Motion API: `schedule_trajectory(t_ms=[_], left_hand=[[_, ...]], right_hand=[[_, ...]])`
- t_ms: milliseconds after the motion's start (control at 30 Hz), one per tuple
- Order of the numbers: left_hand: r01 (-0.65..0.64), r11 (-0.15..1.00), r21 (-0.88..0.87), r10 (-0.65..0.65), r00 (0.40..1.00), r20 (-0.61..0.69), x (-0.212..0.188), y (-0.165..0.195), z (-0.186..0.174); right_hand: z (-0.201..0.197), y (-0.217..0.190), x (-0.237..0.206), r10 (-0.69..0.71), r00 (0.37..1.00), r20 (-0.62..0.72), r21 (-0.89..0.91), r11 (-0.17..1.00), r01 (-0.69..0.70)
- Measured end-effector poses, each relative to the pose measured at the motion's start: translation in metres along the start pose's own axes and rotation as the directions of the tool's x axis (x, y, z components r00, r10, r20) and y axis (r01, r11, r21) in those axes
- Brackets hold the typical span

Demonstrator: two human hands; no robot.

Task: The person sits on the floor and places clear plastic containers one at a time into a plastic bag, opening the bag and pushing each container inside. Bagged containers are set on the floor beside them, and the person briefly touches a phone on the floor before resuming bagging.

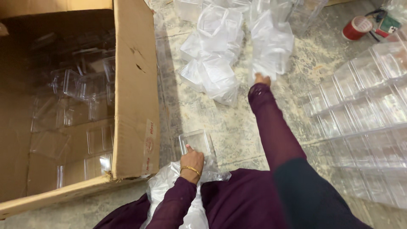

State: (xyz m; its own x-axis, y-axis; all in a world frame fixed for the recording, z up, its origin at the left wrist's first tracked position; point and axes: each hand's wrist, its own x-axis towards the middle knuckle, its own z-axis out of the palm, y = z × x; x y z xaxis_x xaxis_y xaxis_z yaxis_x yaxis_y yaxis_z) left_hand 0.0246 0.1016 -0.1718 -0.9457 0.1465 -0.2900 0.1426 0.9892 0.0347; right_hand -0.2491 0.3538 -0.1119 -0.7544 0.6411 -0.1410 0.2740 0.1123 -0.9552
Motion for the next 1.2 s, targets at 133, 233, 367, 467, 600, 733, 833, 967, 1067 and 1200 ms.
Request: schedule_trajectory(t_ms=[133,233,367,467,600,733,833,967,1067,1200], left_hand=[[-0.013,1.0,0.011,0.013,1.0,0.0,0.003,0.004,0.005],[-0.017,1.0,-0.006,0.017,1.0,0.003,0.002,0.005,0.002],[-0.001,1.0,-0.027,0.001,1.0,0.011,-0.001,0.001,-0.011],[0.006,1.0,-0.028,-0.005,1.0,0.013,-0.002,0.001,-0.019],[-0.001,0.999,-0.034,0.001,1.0,0.003,-0.001,0.003,-0.023],[0.013,1.0,-0.023,-0.014,0.998,-0.06,-0.006,0.003,-0.033],[0.014,0.997,-0.079,-0.02,0.998,-0.067,-0.025,-0.003,-0.045],[0.003,0.978,-0.209,0.019,0.995,0.101,-0.048,-0.014,-0.06],[0.044,0.927,-0.373,0.027,0.983,0.182,-0.052,-0.025,-0.068],[-0.053,0.746,-0.664,-0.163,0.952,-0.26,-0.054,-0.036,-0.079]], right_hand=[[0.004,0.031,-0.057,-0.379,0.839,0.39,-0.419,0.738,0.528],[0.016,0.04,-0.09,-0.075,0.521,0.85,-0.321,0.711,0.626],[0.041,0.009,-0.084,0.121,0.464,0.878,-0.384,0.758,0.528],[0.034,-0.009,-0.073,-0.196,0.667,0.718,-0.351,0.725,0.592],[0.004,0.006,-0.091,-0.448,0.646,0.618,-0.349,0.58,0.736],[-0.016,0.044,-0.165,-0.369,0.493,0.788,-0.135,0.678,0.722],[-0.03,0.066,-0.226,-0.35,0.173,0.921,0.057,0.559,0.827],[-0.063,0.073,-0.268,-0.241,0.353,0.904,-0.084,0.709,0.701],[-0.085,0.071,-0.274,-0.273,0.415,0.868,-0.078,0.751,0.656],[-0.107,0.074,-0.27,-0.077,0.653,0.753,-0.278,0.863,0.422]])
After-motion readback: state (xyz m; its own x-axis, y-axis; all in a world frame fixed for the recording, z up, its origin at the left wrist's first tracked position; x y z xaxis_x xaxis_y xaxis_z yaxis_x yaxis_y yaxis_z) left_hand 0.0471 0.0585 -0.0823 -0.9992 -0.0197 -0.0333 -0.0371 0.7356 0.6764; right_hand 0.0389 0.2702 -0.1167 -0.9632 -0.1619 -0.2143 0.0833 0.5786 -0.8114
